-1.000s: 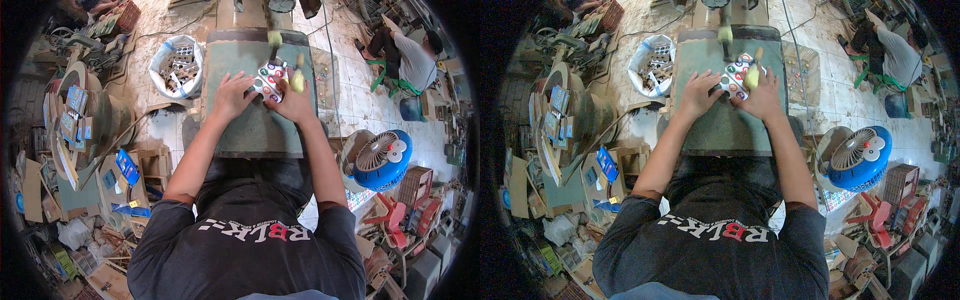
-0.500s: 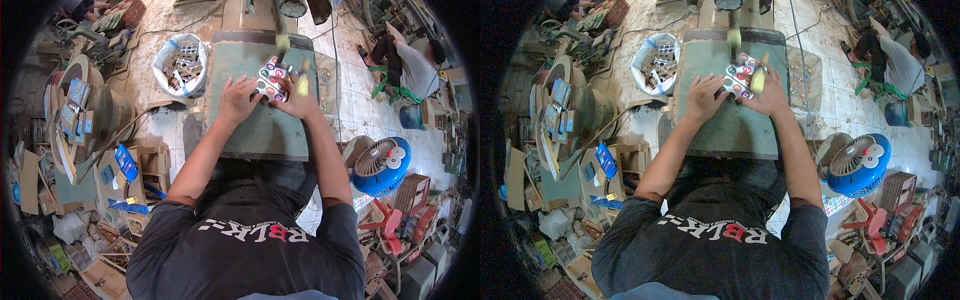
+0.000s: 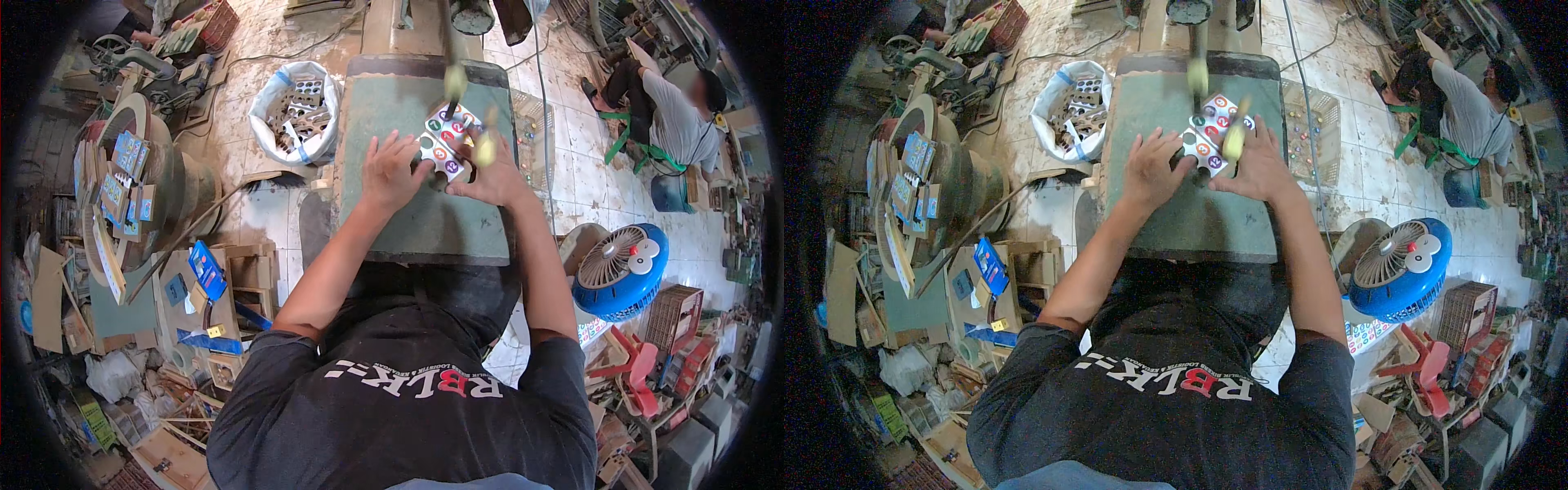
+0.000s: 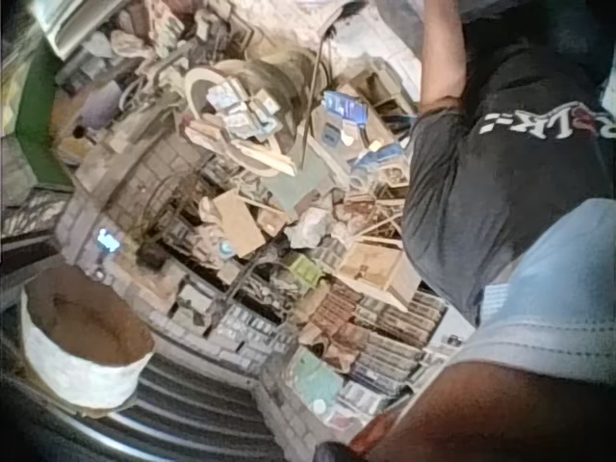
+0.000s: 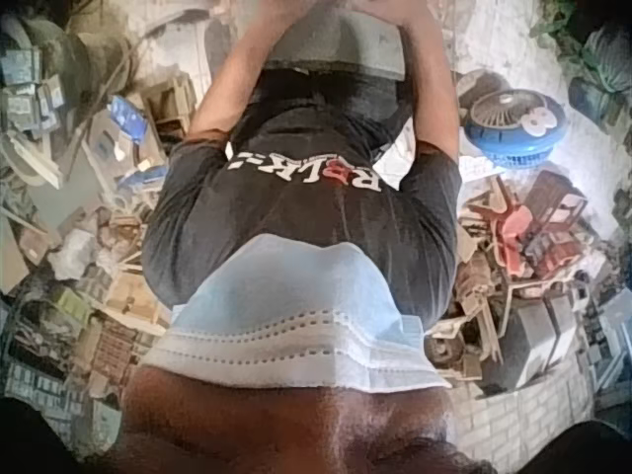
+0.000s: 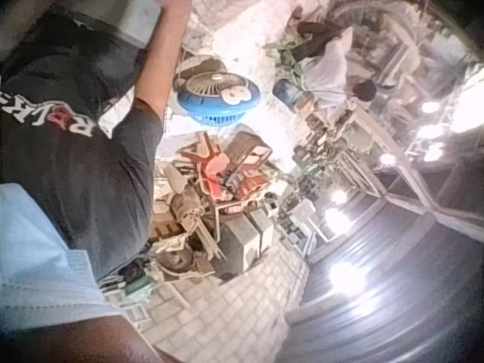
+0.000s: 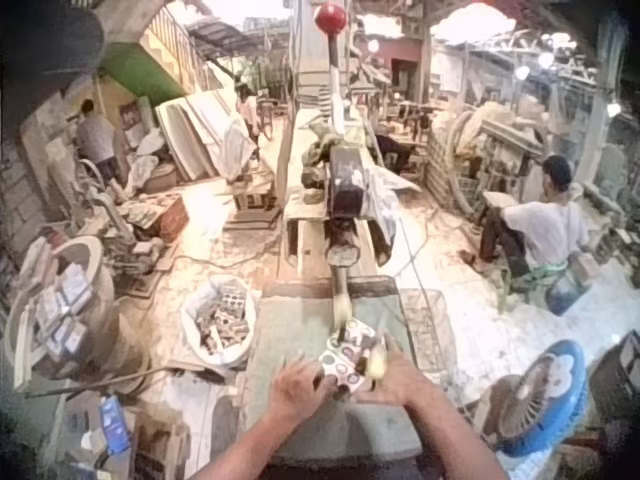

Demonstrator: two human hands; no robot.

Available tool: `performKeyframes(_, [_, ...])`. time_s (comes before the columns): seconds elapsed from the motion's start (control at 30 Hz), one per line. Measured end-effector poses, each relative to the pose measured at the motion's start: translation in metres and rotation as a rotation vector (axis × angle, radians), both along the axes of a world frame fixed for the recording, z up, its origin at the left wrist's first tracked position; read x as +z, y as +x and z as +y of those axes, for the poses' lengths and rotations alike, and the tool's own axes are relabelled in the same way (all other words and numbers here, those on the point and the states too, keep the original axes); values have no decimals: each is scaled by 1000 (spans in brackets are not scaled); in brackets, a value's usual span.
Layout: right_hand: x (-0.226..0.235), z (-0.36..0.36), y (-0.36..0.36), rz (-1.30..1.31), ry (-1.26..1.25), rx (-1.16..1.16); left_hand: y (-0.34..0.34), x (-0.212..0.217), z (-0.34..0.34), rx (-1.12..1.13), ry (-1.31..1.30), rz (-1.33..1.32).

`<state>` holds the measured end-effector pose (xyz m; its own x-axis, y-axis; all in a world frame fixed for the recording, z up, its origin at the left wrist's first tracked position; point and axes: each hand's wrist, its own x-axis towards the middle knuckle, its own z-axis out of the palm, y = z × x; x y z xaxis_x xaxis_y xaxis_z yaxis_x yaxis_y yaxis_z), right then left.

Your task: The person cuts number puzzle pieces from wooden boards using a scroll saw machine.

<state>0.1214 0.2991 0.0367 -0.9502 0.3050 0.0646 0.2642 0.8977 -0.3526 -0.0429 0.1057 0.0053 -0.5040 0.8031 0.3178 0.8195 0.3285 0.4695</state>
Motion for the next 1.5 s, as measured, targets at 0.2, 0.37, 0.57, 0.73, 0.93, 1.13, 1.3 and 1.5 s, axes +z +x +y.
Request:
performKeyframes(0.2, [3,-8,5,-34,44,11,14,9,0,50,-103,45])
performKeyframes(0.37, [4,-14,8,32,54,-32,10,9,2,16,-109,40])
performKeyframes(0.57, [11,-27,8,-25,98,-120,4,10,2,-11,-124,29])
performKeyframes(0.73, [16,-45,5,-75,106,-203,-7,10,4,-49,-135,10])
performKeyframes(0.93, [11,-36,7,-24,146,-160,-11,15,3,-93,-168,-17])
performKeyframes(1.13, [13,-34,6,44,119,-37,-14,15,1,-104,-191,-34])
performKeyframes(1.3, [5,-30,6,-68,124,-62,-17,17,4,-120,-202,-29])
performKeyframes(1.5, [12,-46,3,37,129,-135,-24,21,8,-141,-260,-11])
